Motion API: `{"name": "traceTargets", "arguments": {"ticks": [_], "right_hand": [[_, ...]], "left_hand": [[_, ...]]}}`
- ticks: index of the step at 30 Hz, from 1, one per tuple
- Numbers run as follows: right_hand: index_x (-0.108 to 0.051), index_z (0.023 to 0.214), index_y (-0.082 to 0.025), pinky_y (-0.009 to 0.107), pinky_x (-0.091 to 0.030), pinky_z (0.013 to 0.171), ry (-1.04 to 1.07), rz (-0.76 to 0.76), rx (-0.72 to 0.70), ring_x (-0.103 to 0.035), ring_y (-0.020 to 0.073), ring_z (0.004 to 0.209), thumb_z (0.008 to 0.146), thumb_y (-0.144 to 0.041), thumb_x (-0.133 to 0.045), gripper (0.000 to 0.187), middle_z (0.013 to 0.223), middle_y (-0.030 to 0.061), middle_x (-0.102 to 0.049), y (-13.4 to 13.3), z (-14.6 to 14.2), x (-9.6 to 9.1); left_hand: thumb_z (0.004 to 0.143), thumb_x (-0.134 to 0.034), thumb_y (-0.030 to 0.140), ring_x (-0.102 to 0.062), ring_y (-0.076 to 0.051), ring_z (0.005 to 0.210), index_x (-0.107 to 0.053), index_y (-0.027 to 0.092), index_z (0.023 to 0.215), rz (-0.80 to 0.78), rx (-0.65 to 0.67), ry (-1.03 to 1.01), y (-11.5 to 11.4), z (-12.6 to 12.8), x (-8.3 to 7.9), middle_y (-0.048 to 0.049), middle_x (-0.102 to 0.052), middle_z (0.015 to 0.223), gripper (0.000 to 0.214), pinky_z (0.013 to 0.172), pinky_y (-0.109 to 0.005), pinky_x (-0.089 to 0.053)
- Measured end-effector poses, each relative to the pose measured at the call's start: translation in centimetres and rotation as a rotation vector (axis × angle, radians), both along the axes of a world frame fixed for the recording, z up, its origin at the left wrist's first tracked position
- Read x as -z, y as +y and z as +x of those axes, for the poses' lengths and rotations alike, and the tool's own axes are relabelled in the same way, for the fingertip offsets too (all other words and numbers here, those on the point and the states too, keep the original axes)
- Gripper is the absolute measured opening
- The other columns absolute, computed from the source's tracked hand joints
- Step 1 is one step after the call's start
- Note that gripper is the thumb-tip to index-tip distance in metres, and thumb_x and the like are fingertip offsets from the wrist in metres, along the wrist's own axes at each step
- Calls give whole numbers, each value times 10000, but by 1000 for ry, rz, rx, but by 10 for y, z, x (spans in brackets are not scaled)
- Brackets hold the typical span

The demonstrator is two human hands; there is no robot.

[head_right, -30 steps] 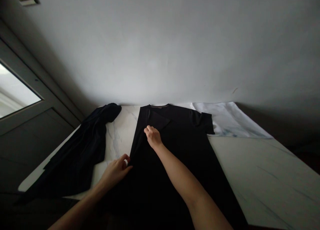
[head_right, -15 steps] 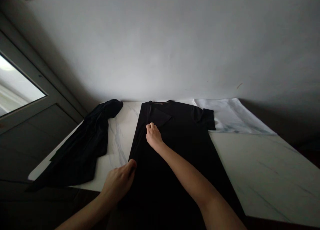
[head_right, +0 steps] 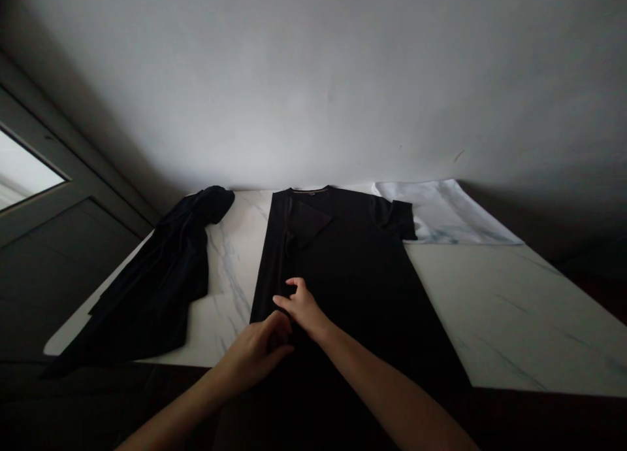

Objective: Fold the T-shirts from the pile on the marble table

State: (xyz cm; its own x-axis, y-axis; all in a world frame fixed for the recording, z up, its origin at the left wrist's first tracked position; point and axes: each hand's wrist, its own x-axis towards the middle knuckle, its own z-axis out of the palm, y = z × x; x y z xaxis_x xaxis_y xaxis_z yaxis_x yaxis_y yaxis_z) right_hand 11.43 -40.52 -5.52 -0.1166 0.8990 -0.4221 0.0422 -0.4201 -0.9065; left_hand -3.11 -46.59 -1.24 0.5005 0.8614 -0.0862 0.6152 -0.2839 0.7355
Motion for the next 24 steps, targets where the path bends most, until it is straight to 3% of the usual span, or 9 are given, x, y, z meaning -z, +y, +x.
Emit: {"name": "traceTargets", "arguments": {"ticks": [2,4,7,10,13,16,19,24], "right_hand": [[-487,1196,-200,225,-418,508,13,-28,48,-562,113,533,679,-335,-813,627,656,-78,-582,-10,-2,11],[-479,1213,-199,246,-454,548,59,-56,101,-614,139,594,657,-332,-824,667,740,-37,-652,-19,-5,17],[-516,1160,-199,285,-510,637,118,-84,156,-675,180,716,655,-285,-819,595,833,9,-708,-26,-10,14],[-587,1043,-191,303,-531,692,168,-93,137,-694,205,783,657,-256,-822,457,831,19,-716,-21,-14,4],[-642,896,-178,296,-533,698,239,-87,105,-694,200,766,668,-224,-813,288,787,21,-719,-11,-18,-5],[-678,853,-161,298,-542,703,347,-159,65,-695,181,709,684,-163,-782,198,765,26,-734,-7,-23,-11],[-697,800,-151,304,-550,694,399,-267,85,-692,174,655,696,-114,-755,125,724,33,-735,-6,-27,-14],[-690,776,-146,300,-550,686,443,-280,262,-677,162,604,754,-66,-689,82,672,20,-719,11,-34,-15]], "left_hand": [[883,-565,216,-628,-124,633,-574,215,925,-48,24,-63,16,-11,-2,31,-674,755,44,583,-225,-453],[924,-513,241,-651,-137,677,-589,215,947,39,-3,-53,43,-24,-2,15,-693,788,84,630,-246,-493],[916,-527,212,-665,-203,1019,-608,226,1096,307,43,61,89,-40,5,-48,-716,1088,198,903,-357,-523],[932,-513,217,-448,-248,1379,-545,223,1305,398,243,173,119,-47,23,-90,-545,1443,374,1143,-457,-368],[985,-439,295,-213,-259,1503,-347,240,1497,368,351,210,126,-50,39,-82,-322,1604,524,1206,-521,-245],[1020,-333,307,-183,-216,1509,-225,257,1554,351,282,131,123,-57,45,-62,-261,1628,548,1223,-490,-234],[1017,-311,274,-308,-190,1469,-278,258,1537,344,194,71,124,-67,43,-64,-298,1614,521,1204,-448,-307],[991,-338,208,-390,-190,1428,-462,233,1428,374,226,150,149,-65,35,-62,-451,1533,455,1182,-441,-350]]}}
